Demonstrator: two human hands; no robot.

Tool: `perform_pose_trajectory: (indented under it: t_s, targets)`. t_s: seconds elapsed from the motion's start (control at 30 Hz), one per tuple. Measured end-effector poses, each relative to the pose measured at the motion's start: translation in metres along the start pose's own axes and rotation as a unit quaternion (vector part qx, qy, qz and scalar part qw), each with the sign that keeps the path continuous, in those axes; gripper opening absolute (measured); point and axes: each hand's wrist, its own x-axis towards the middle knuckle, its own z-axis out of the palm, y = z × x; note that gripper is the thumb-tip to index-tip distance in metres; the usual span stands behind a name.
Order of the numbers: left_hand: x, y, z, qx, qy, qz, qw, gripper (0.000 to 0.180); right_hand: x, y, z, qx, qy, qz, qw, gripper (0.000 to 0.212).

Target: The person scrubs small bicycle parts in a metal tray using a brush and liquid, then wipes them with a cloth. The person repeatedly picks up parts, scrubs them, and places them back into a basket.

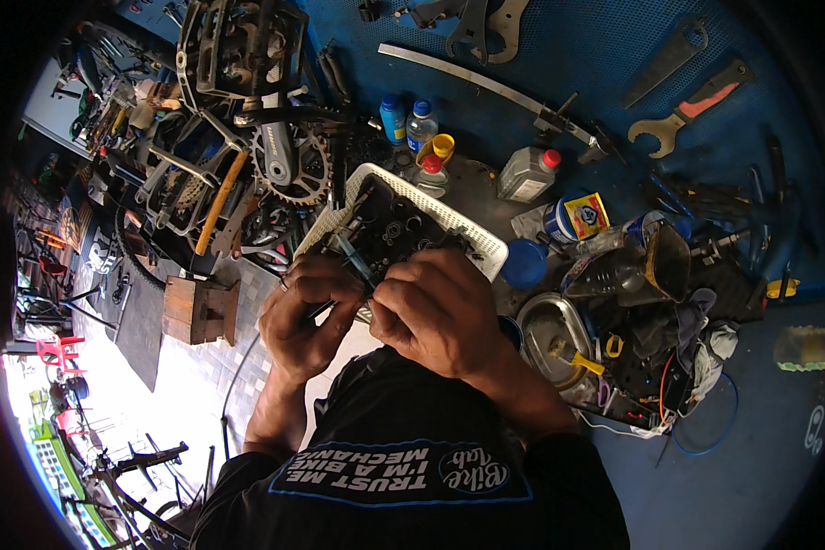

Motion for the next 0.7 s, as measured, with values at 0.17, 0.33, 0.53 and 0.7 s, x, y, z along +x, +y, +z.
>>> perform_pose_trajectory:
  t_s: [0.17,0.33,0.53,0.7]
  targets:
    - [-0.002,0.003,0.002,-0.002,0.019,0.053,0.998,0.027,-0.004,-0.003,0.0,-0.018,0.018,-0.017,1.0,0.025]
    - [-0.007,0.003,0.004,-0.013,0.038,0.048,0.998,0.025,-0.007,-0.002,-0.001,0.008,0.011,-0.003,1.0,0.028]
    - [-0.011,-0.001,0.002,-0.049,0.061,0.021,0.997,0.014,-0.003,0.006,-0.011,0.02,-0.022,0.03,0.999,0.04]
    - [-0.013,0.0,0.001,-0.052,0.048,0.018,0.997,0.014,-0.012,0.004,-0.01,0.038,-0.027,0.005,0.999,0.035]
